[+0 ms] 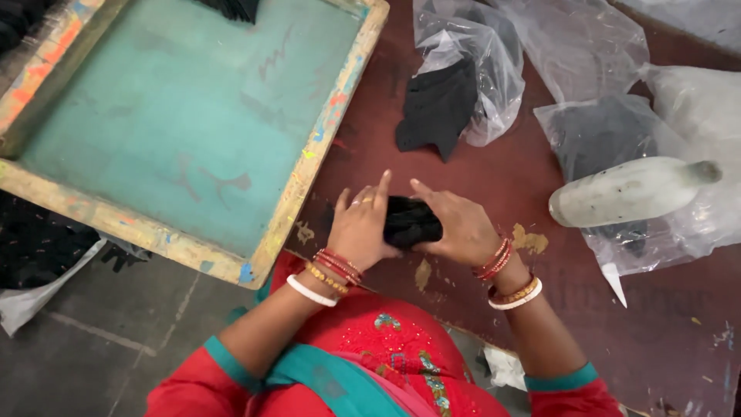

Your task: Sorting and applying adhesive to black fabric components on a production workbench.

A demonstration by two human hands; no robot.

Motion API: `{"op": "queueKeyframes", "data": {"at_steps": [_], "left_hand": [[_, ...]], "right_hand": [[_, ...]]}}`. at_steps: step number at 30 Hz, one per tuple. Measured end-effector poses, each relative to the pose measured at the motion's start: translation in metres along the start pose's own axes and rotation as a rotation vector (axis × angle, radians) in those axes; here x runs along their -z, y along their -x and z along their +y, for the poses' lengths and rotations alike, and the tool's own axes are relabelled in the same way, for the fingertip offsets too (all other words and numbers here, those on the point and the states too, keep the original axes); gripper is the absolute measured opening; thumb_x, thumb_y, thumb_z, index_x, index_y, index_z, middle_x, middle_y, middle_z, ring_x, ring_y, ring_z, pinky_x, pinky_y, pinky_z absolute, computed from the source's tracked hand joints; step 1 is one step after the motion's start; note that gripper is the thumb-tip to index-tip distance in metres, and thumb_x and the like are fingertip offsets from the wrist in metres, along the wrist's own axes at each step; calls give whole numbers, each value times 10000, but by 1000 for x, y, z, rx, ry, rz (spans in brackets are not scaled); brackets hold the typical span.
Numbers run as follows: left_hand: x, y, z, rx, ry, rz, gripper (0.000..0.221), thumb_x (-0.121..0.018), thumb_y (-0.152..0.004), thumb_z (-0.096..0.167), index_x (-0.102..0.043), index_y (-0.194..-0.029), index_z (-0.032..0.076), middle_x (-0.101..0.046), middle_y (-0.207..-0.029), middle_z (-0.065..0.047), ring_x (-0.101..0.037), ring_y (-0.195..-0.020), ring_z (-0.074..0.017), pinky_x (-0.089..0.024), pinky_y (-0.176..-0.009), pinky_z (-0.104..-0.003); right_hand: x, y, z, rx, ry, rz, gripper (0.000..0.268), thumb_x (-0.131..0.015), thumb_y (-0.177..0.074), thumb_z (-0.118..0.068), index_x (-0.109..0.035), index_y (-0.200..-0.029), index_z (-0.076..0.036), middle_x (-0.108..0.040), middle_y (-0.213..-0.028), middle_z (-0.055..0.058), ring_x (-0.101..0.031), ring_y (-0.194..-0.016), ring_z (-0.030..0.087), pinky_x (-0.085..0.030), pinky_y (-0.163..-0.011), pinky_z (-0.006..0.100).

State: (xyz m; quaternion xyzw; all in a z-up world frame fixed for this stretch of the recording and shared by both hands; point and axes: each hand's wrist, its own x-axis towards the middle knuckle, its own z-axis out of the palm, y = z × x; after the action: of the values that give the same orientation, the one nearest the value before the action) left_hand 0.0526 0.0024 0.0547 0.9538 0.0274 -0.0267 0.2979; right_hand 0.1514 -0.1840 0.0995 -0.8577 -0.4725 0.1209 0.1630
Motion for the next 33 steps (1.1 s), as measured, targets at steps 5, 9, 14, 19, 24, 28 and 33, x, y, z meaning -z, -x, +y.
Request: {"op": "queueKeyframes", "data": {"at_steps": [5, 9, 14, 19, 24, 28, 33], "left_hand": [[-18, 14, -10, 54, -137, -53, 1354, -966, -512, 505, -227, -1532, 9, -425, -1497, -187, -360, -1437, -335, -209, -1171, -605], [-31, 1, -9, -8, -79, 71, 1313, -959, -522, 502, -262, -1523, 16, -446, -1504, -178, -373, -1446, -332, -209, -1175, -608], [-56, -26, -18, 63, 185, -4, 690, -852, -750, 466, -626, -1328, 164, -691, -1308, -119, -632, -1284, -308, -474, -1168, -445], [-24, -16, -6, -87, 322, 141, 861, -890, -678, 368, -533, -1413, 99, -666, -1279, -152, -612, -1247, -348, -449, -1082, -477], [-24, -19, -21, -158, 25, 123, 1183, -966, -505, 438, -388, -1472, 78, -503, -1464, -164, -397, -1419, -358, -216, -1126, -621], [7, -14, -14, -29, 139, 40, 1457, -957, -447, 558, -188, -1577, 55, -303, -1617, -152, -227, -1527, -318, -161, -1214, -582], [32, -10, 11, -303, 120, 363, 1443, -926, -521, 610, -178, -1597, 5, -280, -1660, -199, -218, -1570, -368, -175, -1257, -596]], "right_hand": [[-7, 11, 23, -24, -312, 78, 1212, -950, -589, -269, -281, -1576, -51, -641, -1410, 121, -585, -1333, 278, -461, -1108, 385], [-64, 12, 62, 114, -635, 307, 1352, -955, -609, -228, -110, -1643, -18, -346, -1644, 230, -336, -1533, 326, -267, -1237, 429], [-87, 2, 48, -6, -890, 453, 1356, -956, -688, -323, -103, -1701, -31, -474, -1581, 168, -491, -1467, 297, -375, -1251, 411], [-60, 11, 27, 25, -688, 450, 1358, -989, -591, -290, -169, -1644, -35, -509, -1470, 146, -533, -1364, 293, -447, -1143, 411], [-73, 2, 42, 23, -487, 264, 1235, -977, -593, -202, -282, -1597, -15, -588, -1401, 150, -564, -1319, 320, -432, -1126, 441], [-78, 5, 48, 19, -445, 251, 1096, -963, -616, -208, -419, -1556, -57, -611, -1385, 139, -599, -1300, 307, -455, -1132, 404], [-78, 2, 49, 43, -549, 273, 1039, -962, -645, -191, -432, -1529, -59, -573, -1442, 171, -564, -1353, 331, -422, -1154, 423]]}}
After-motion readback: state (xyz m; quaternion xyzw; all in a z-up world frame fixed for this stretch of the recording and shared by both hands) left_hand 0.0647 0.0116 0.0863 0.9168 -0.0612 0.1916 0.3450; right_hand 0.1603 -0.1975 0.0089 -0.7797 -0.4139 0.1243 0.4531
